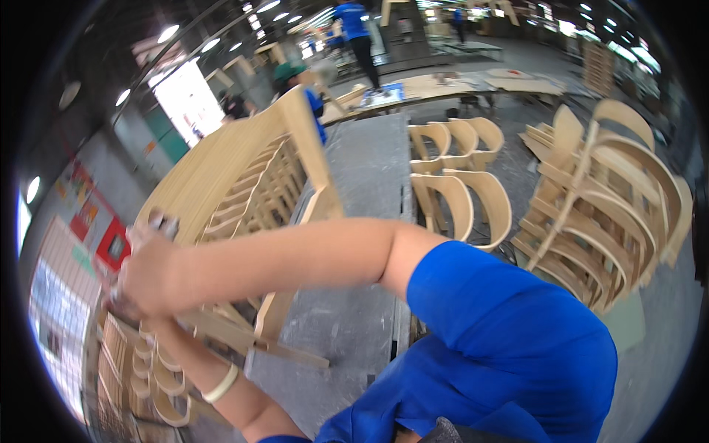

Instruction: The person wipes the surfaces of wooden chair frames with a cloth, turning each chair to clean multiple sides. After wiping, the person stacks the finished chairs with others.

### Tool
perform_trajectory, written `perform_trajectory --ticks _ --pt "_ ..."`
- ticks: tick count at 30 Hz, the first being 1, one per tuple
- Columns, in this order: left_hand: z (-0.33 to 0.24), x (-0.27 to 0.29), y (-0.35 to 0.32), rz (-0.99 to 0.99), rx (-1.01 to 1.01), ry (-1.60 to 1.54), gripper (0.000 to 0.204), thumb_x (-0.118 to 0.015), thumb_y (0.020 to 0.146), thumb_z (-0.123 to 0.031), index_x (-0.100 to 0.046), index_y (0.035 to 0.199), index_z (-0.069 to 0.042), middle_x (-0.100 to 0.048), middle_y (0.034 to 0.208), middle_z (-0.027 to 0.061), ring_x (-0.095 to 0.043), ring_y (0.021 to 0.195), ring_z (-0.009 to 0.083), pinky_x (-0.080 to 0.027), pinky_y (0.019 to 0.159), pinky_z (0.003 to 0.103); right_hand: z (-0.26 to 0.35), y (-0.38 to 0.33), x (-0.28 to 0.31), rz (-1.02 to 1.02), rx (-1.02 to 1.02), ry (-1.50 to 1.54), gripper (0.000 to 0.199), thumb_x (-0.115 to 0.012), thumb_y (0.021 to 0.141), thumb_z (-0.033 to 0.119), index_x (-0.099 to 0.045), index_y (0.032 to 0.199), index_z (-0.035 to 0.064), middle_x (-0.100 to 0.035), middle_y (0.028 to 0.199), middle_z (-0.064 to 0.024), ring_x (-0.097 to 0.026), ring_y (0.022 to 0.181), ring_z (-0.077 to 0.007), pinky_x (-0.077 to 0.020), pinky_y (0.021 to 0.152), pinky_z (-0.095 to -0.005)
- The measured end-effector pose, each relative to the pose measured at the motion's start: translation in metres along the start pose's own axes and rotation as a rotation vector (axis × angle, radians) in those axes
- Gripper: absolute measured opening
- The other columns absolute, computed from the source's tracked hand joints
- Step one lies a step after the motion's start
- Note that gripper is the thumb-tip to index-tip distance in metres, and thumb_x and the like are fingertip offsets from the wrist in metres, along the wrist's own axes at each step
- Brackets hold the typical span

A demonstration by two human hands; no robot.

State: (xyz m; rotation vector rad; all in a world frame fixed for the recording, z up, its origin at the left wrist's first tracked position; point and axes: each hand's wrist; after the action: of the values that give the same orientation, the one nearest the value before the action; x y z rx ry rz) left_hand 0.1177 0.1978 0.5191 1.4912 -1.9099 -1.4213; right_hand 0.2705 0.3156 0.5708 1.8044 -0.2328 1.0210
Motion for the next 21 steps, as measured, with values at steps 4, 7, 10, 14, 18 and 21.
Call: perform_trajectory --ticks 4,7,10,14,18,21 --pt "-0.002 0.0 0.0 0.018 0.036 -0.004 0.096 -0.026 0.085 -0.077 -0.017 0.151 -0.008 -0.038 0.12 0.0168 -0.04 0.1 0.0249 -0.036 0.087 0.04 -0.004 -0.009 -0.023 -0.312 0.036 -0.139 0.039 -0.058 0.078 0.028 -0.067 0.103 -0.0006 -0.067 0.103 -0.02 -0.049 0.117 -0.0511 -0.0291 0.102 -0.0606" --pt "-0.002 0.004 -0.002 0.018 0.045 0.005 0.096 -0.026 0.085 -0.077 -0.016 0.151 -0.008 -0.039 0.115 0.0157 -0.039 0.095 0.0236 -0.036 0.083 0.039 -0.005 -0.005 -0.042 -0.508 0.055 -0.001 0.044 -0.058 0.078 0.027 -0.063 0.115 0.003 -0.061 0.119 -0.0188 -0.04 0.124 -0.0541 -0.0239 0.105 -0.0631" --pt "0.003 0.008 -0.004 0.025 0.063 0.009 0.095 -0.027 0.086 -0.076 -0.015 0.152 -0.008 -0.039 0.111 0.0146 -0.039 0.091 0.0223 -0.036 0.08 0.038 -0.005 -0.004 -0.054 -0.605 0.072 0.119 0.046 -0.059 0.078 0.024 -0.061 0.121 0.0071 -0.056 0.128 -0.0138 -0.034 0.129 -0.0542 -0.0213 0.106 -0.0641" --pt "0.003 0.016 -0.003 0.028 0.083 0.015 0.095 -0.028 0.086 -0.076 -0.014 0.152 -0.008 -0.04 0.105 0.0131 -0.038 0.085 0.0205 -0.036 0.076 0.036 -0.009 -0.034 -0.06 -0.612 0.101 0.29 0.047 -0.06 0.079 0.022 -0.059 0.125 0.0132 -0.054 0.132 -0.0076 -0.028 0.131 -0.0539 -0.0195 0.107 -0.0642" --pt "0.005 0.024 0.004 0.04 0.095 0.031 0.095 -0.029 0.087 -0.075 -0.013 0.152 -0.009 -0.041 0.1 0.0116 -0.037 0.079 0.0187 -0.036 0.071 0.034 -0.034 -0.093 -0.039 -0.36 0.064 0.356 0.046 -0.061 0.083 0.023 -0.058 0.128 0.0175 -0.054 0.13 -0.0071 -0.03 0.132 -0.0498 -0.0233 0.105 -0.0638" --pt "0.006 0.033 0.01 0.048 0.103 0.067 0.094 -0.029 0.087 -0.075 -0.012 0.153 -0.009 -0.041 0.096 0.0105 -0.036 0.075 0.0174 -0.035 0.068 0.033 -0.067 -0.128 -0.006 -0.219 -0.157 0.409 0.044 -0.061 0.085 0.023 -0.058 0.129 0.0173 -0.055 0.128 -0.0119 -0.04 0.126 -0.0436 -0.0301 0.102 -0.0597"
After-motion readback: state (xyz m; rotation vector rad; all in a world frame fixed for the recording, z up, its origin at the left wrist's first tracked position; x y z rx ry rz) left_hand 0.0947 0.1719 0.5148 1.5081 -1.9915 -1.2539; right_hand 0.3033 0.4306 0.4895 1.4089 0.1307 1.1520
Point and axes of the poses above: each hand's wrist, its own y-axis towards the middle knuckle, its own x-axis out of the back of the hand, z = x × y
